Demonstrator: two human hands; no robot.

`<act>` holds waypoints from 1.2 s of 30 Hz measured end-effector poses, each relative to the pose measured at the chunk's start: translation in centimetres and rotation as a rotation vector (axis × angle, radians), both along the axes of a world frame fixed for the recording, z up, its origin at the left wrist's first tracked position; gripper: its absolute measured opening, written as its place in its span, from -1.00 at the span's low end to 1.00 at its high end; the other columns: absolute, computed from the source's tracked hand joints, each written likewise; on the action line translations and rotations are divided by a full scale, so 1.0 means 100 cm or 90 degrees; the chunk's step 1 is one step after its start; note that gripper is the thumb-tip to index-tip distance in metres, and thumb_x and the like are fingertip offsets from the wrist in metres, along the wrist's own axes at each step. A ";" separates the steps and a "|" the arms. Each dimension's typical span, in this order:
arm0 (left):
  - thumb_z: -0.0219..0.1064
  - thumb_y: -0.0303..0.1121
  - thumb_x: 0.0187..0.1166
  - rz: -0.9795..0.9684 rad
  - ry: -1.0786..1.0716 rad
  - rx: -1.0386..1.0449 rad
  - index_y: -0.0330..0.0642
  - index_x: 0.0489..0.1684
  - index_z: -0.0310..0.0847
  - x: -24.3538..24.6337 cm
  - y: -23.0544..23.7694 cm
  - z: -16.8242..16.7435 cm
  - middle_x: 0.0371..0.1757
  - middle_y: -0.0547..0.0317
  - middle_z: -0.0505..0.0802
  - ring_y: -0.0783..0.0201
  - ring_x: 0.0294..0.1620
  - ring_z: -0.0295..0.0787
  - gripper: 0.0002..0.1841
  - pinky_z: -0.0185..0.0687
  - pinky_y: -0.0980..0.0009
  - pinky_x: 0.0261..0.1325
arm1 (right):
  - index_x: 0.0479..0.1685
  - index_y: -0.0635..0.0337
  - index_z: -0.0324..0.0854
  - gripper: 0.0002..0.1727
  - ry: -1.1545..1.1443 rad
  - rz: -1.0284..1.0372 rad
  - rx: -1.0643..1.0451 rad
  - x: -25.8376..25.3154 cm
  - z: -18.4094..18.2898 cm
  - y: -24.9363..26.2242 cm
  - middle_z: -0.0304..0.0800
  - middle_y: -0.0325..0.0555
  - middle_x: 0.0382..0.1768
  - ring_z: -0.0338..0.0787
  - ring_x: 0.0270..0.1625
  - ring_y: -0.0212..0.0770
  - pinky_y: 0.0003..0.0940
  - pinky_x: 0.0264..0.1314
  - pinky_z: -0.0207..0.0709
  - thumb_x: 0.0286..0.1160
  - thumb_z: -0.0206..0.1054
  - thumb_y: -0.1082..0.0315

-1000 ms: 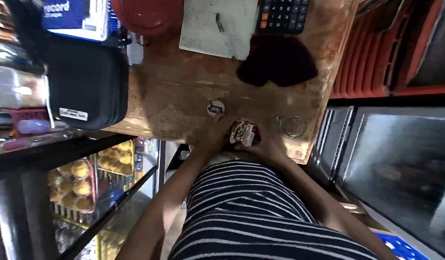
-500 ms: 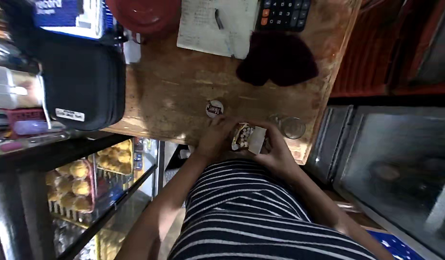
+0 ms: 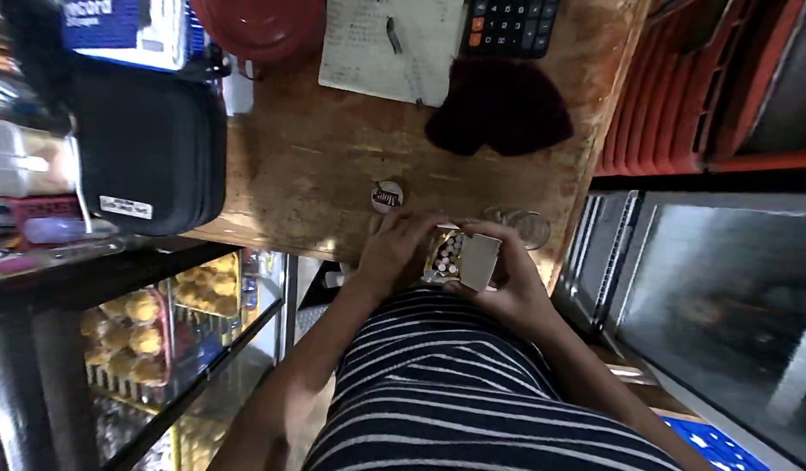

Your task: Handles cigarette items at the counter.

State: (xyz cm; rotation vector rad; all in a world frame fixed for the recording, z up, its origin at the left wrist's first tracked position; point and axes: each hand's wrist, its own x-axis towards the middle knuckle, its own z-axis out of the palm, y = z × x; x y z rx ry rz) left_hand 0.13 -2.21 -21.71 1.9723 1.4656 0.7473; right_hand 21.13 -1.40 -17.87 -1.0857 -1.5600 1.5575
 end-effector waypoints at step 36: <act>0.27 -0.16 0.70 -0.090 0.180 -0.476 -0.29 0.23 0.67 -0.021 -0.008 0.001 0.15 -0.19 0.81 -0.12 0.26 0.74 -0.62 0.55 -0.11 0.41 | 0.48 -0.03 0.22 -0.24 -0.044 -0.318 0.179 0.128 0.094 0.102 0.66 -0.36 0.24 0.79 0.18 -0.34 -0.30 0.21 0.79 0.29 0.58 0.34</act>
